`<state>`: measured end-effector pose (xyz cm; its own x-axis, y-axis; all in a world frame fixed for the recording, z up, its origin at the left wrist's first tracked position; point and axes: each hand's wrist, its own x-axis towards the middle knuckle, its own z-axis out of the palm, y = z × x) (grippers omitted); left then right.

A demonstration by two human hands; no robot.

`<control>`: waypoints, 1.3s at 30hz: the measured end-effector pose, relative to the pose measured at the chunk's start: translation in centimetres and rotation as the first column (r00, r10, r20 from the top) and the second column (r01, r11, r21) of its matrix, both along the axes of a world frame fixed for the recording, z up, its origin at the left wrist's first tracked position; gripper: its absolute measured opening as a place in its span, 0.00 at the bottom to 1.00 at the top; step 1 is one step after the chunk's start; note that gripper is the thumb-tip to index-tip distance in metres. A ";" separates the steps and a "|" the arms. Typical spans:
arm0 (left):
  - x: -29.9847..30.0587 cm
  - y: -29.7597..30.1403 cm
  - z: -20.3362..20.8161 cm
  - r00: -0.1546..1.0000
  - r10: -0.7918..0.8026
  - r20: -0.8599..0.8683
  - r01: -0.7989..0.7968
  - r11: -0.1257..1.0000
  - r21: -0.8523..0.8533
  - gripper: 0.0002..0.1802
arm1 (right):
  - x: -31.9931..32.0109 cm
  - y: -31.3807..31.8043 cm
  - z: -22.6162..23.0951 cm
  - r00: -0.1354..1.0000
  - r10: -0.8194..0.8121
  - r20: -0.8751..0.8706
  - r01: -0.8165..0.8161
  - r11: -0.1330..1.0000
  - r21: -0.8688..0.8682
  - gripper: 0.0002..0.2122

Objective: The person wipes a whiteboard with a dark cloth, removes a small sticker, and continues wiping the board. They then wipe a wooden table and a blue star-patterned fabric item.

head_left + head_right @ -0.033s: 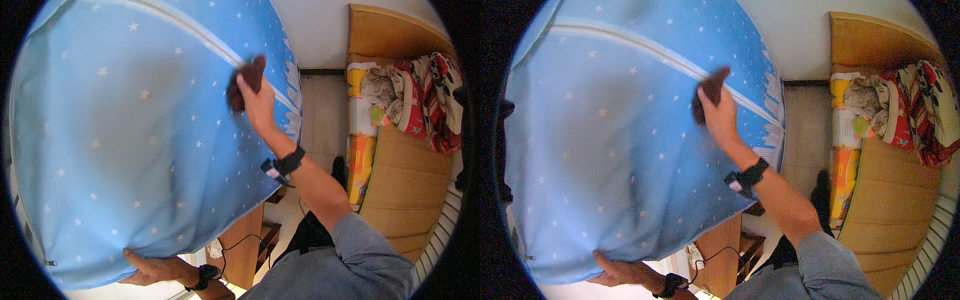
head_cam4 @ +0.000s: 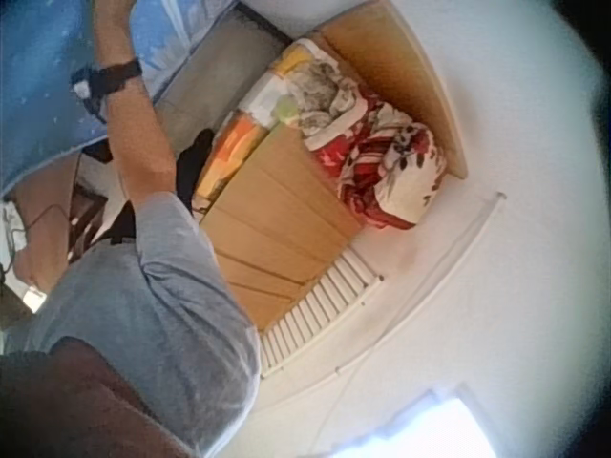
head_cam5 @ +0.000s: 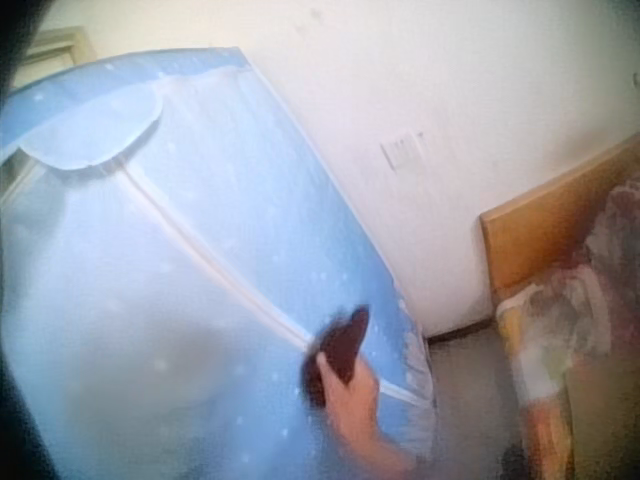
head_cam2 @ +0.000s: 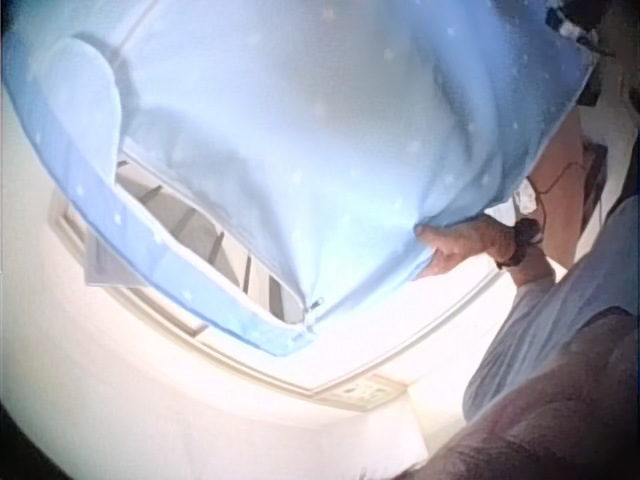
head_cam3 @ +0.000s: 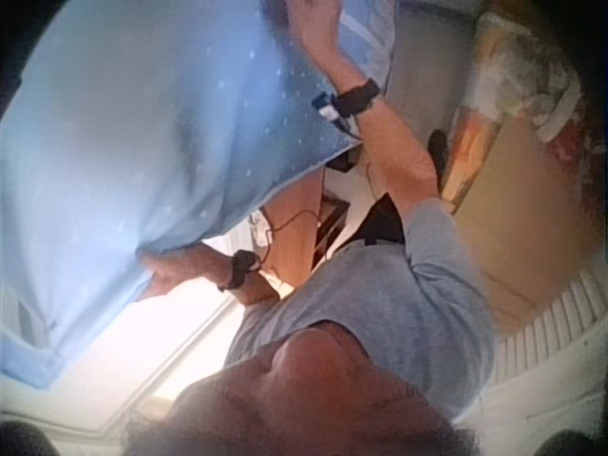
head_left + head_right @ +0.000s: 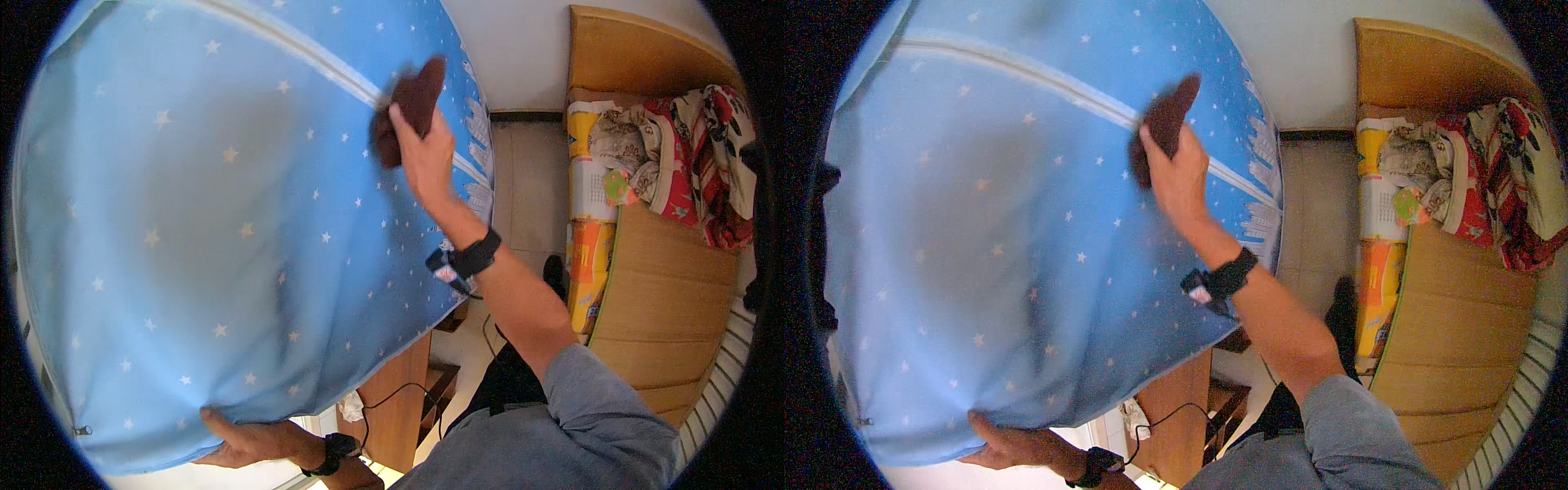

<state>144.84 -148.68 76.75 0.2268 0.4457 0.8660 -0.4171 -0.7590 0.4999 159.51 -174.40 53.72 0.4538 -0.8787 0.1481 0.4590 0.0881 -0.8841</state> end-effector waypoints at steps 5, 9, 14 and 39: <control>0.1 -0.1 0.1 0.998 0.066 -0.002 -0.066 0.997 0.031 0.38 | 1.0 -3.4 -9.2 0.897 -0.349 -0.271 0.209 0.875 -0.437 0.14; 0.4 0.7 0.5 0.996 -0.075 0.054 0.064 0.980 0.188 0.43 | -7.0 10.7 -24.2 0.695 0.360 -0.622 -0.360 0.923 0.133 0.20; 0.7 1.9 0.1 0.988 -0.155 0.023 0.148 0.969 0.197 0.48 | -20.1 23.3 -30.5 0.482 0.477 -0.735 -0.455 0.853 0.255 0.17; 0.4 15.0 3.2 0.895 0.434 0.102 -0.342 0.522 0.781 0.33 | -17.2 23.0 -38.4 0.553 0.472 -0.686 -0.586 0.806 0.082 0.14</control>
<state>145.23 -133.70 79.92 0.2977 -0.3052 0.9046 0.0293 -0.9442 -0.3282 142.36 -151.42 15.28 0.8538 -0.4409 -0.2768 -0.3212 -0.0278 -0.9466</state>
